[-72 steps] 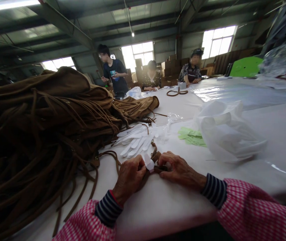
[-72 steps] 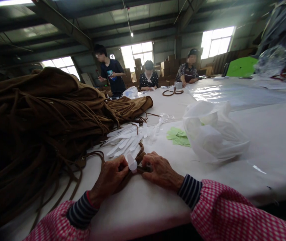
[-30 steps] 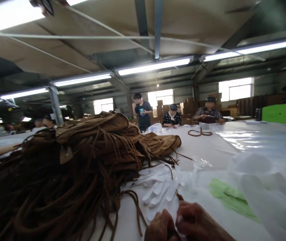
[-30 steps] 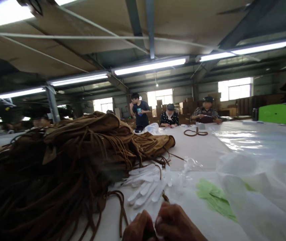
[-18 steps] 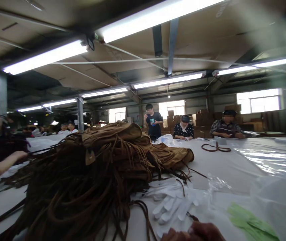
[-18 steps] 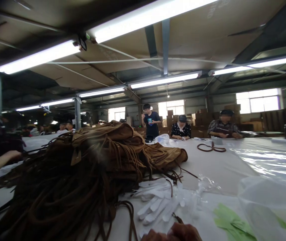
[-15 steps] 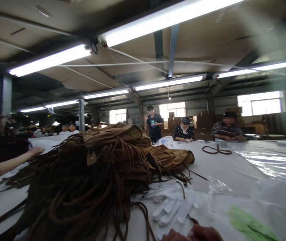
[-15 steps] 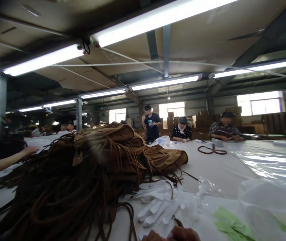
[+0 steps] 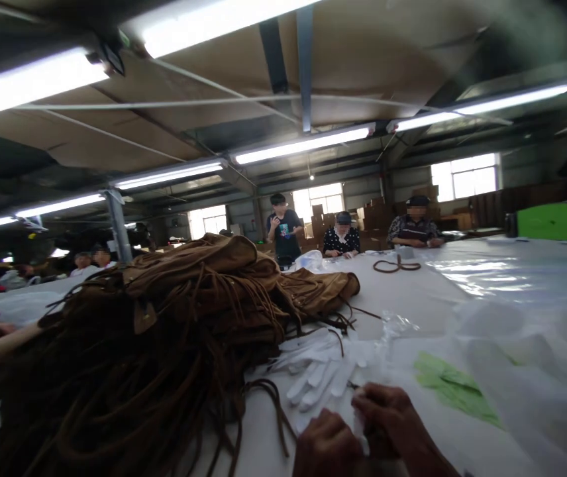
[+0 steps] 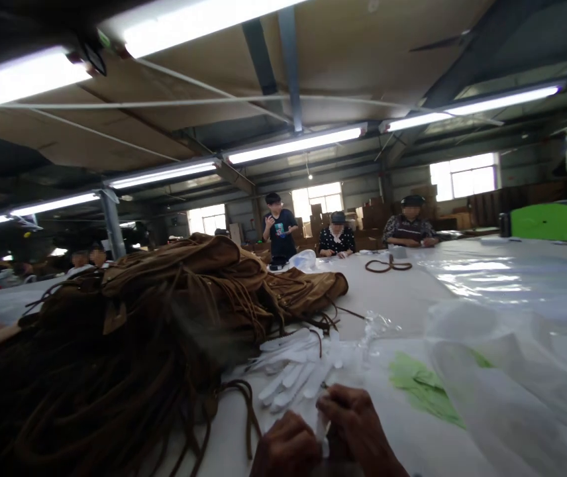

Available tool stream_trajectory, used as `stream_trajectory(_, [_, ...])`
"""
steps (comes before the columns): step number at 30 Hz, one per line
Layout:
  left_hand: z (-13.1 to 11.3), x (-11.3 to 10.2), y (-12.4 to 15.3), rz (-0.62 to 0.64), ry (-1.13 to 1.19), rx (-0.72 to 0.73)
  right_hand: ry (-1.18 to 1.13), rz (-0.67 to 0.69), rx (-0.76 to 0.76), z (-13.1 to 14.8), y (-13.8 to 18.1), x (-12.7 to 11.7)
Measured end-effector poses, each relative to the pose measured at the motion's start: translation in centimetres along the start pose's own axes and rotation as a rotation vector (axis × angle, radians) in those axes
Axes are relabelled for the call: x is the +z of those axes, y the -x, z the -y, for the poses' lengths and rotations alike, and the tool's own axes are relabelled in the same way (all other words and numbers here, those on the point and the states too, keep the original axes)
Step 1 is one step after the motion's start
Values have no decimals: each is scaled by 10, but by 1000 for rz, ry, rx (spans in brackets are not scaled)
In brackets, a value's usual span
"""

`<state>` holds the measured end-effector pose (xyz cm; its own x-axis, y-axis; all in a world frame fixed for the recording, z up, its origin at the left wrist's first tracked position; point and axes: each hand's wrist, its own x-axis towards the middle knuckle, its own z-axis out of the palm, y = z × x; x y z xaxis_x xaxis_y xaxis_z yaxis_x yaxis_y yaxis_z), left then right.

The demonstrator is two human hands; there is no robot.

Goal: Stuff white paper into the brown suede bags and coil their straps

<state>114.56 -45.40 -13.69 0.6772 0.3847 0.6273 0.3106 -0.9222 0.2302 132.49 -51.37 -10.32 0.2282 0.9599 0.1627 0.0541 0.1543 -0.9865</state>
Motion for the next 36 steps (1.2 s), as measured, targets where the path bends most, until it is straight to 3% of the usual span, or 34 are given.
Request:
stream_trajectory(4, [-23, -19, -14, 18, 150, -43, -165, 115, 116, 23, 5, 2])
stream_trajectory(6, [-28, -25, -19, 81, 192, -34, -151, 115, 86, 27, 6, 4])
stream_trajectory(12, [-25, -20, -18, 191, 140, 5, 178, -5, -213, 29, 18, 8])
stream_trajectory(16, [-24, -13, -15, 162, 109, 88, 363, 74, -415, 35, 26, 9])
stream_trajectory(21, [-30, -17, -13, 235, 5, 111, 227, 120, -170, 39, 18, -7])
stream_trajectory(24, [-35, -25, -11, 169, 123, 86, 345, 159, -135, 39, 20, -20])
stream_trajectory(29, [-37, -44, -2, -115, 325, -119, 772, 326, -272, 23, 32, -21])
stream_trajectory(32, [-35, -52, 8, -119, 237, -149, 930, 334, -321, 12, 34, -12])
stream_trajectory(36, [-24, -64, 26, -62, -28, -49, 945, 309, -345, 10, 32, -7])
